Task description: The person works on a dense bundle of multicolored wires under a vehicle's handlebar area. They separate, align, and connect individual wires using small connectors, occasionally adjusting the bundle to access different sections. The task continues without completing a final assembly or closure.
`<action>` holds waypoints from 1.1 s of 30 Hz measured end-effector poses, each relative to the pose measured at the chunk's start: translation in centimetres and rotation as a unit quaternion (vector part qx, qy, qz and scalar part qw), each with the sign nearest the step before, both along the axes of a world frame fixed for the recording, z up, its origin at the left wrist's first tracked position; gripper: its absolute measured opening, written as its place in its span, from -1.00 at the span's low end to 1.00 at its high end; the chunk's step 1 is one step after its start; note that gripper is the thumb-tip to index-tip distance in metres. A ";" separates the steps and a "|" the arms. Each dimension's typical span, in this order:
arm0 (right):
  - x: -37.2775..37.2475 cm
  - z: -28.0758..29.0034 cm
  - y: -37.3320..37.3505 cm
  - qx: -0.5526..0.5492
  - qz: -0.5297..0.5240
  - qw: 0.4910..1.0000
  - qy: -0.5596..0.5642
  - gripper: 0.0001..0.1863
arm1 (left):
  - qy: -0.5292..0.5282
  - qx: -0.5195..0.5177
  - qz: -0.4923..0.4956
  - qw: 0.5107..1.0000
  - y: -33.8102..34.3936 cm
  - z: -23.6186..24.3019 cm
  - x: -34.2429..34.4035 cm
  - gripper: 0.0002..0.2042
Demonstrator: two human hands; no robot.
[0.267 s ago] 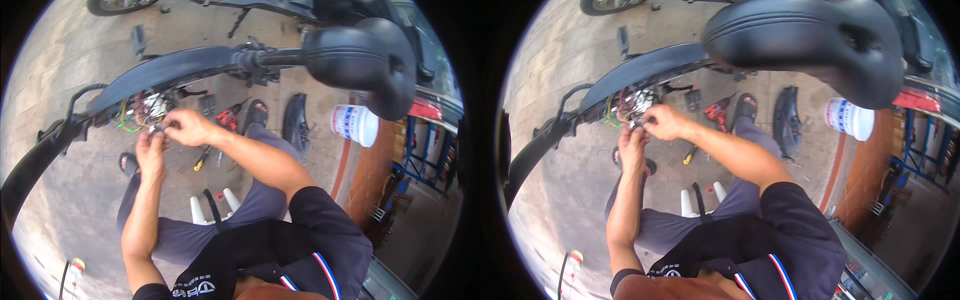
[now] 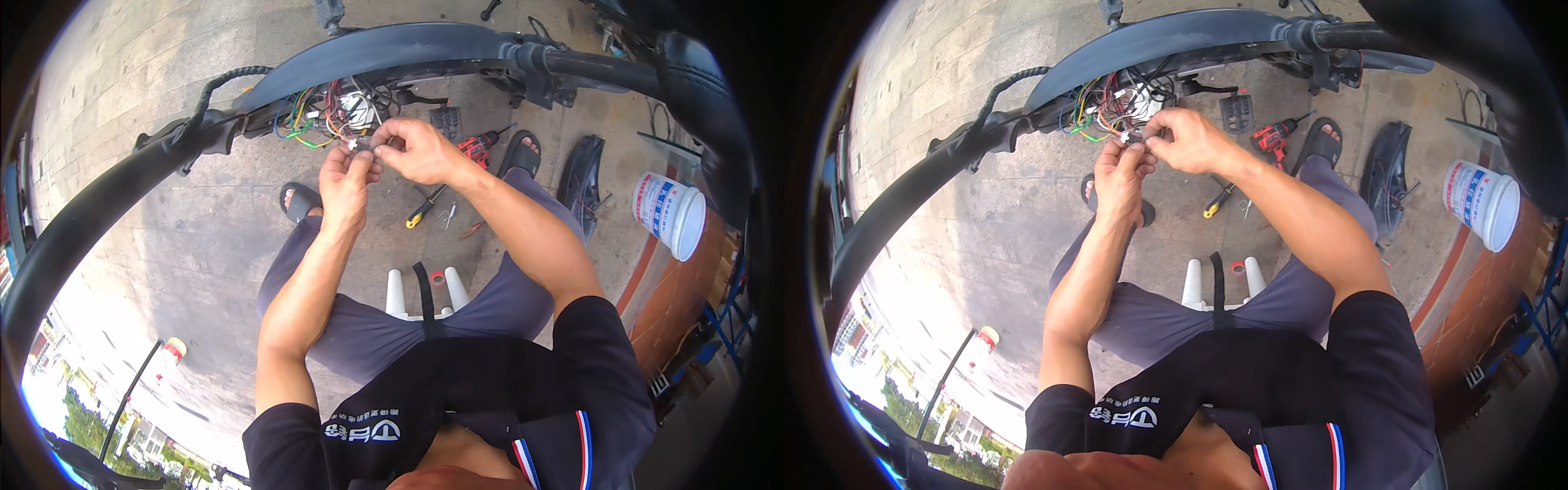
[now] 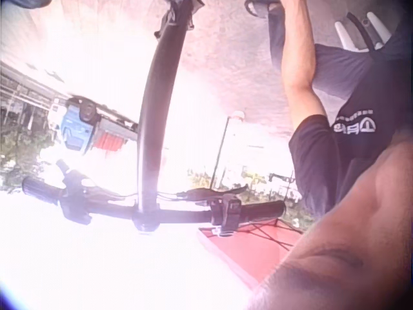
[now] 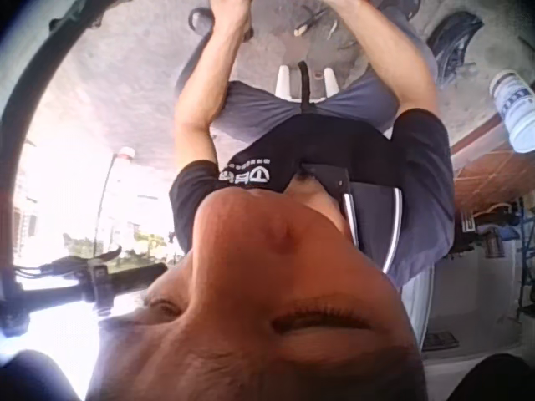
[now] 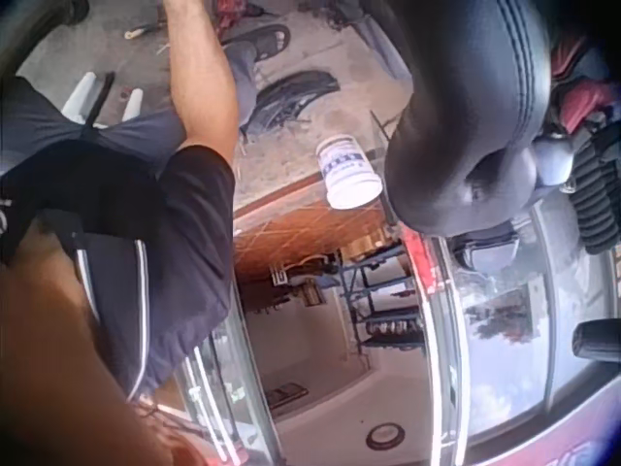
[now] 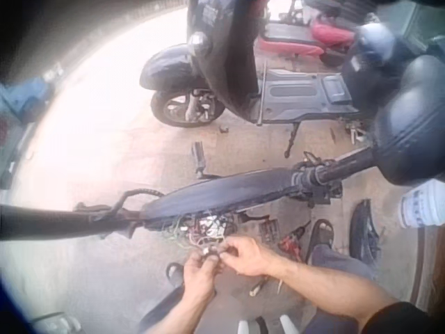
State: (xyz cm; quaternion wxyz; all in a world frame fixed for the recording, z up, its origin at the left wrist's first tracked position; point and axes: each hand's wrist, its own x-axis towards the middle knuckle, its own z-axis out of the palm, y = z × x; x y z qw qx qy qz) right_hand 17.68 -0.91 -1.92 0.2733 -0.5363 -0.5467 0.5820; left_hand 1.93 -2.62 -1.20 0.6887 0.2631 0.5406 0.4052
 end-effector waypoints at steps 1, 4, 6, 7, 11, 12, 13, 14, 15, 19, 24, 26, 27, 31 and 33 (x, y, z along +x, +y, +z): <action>0.0 0.1 0.0 -0.011 -0.011 1.000 -0.018 -0.85 | -0.008 0.004 0.000 1.000 -0.1 0.0 0.4 -0.93; 0.1 0.5 0.1 -0.041 -0.020 0.999 -0.001 -0.79 | -0.012 0.001 0.007 1.000 -0.1 0.3 0.5 -0.89; 0.1 0.6 0.2 -0.036 -0.008 0.999 -0.002 -0.79 | -0.013 -0.009 0.022 1.000 -0.1 0.3 0.3 -0.88; 0.1 0.7 0.2 -0.034 -0.014 0.999 -0.010 -0.80 | -0.019 -0.012 0.029 0.999 -0.1 0.3 0.5 -0.87; 0.1 0.7 0.1 -0.034 -0.003 0.999 -0.030 -0.79 | -0.001 0.003 0.020 1.000 -0.1 0.0 0.2 -0.89; 0.1 0.7 0.1 -0.032 -0.005 0.999 -0.027 -0.79 | -0.007 0.000 0.020 1.000 -0.1 -0.1 0.1 -0.89; 0.1 0.7 0.1 -0.030 -0.007 0.999 -0.024 -0.79 | -0.018 -0.002 0.022 1.000 -0.1 -0.2 0.1 -0.89; 0.1 0.7 0.1 -0.033 -0.014 0.999 -0.025 -0.79 | -0.027 -0.008 0.023 0.999 -0.1 -0.3 0.1 -0.89; 0.1 0.7 0.1 -0.026 -0.010 0.999 -0.021 -0.79 | -0.036 -0.016 0.024 0.999 -0.2 -0.4 0.0 -0.90; 0.1 0.6 0.1 -0.035 -0.009 0.999 -0.028 -0.78 | -0.068 -0.050 0.037 0.996 -0.2 -0.2 0.1 -0.85; 0.2 0.5 0.1 -0.056 -0.017 0.998 -0.015 -0.77 | -0.089 -0.067 0.056 0.992 0.0 0.4 0.4 -0.77; 0.2 0.5 0.1 -0.063 -0.021 0.998 -0.007 -0.76 | -0.098 -0.069 0.060 0.991 0.1 0.6 0.4 -0.78; 0.2 0.5 0.1 -0.061 -0.020 0.998 -0.006 -0.76 | -0.102 -0.071 0.061 0.990 0.1 0.7 0.3 -0.79; 0.2 0.5 0.2 -0.055 -0.022 0.998 0.004 -0.76 | -0.117 -0.082 0.061 0.988 0.3 0.6 0.1 -0.79; 0.2 0.5 0.2 -0.053 -0.021 0.998 0.004 -0.76 | -0.117 -0.081 0.053 0.988 0.3 0.4 -0.1 -0.77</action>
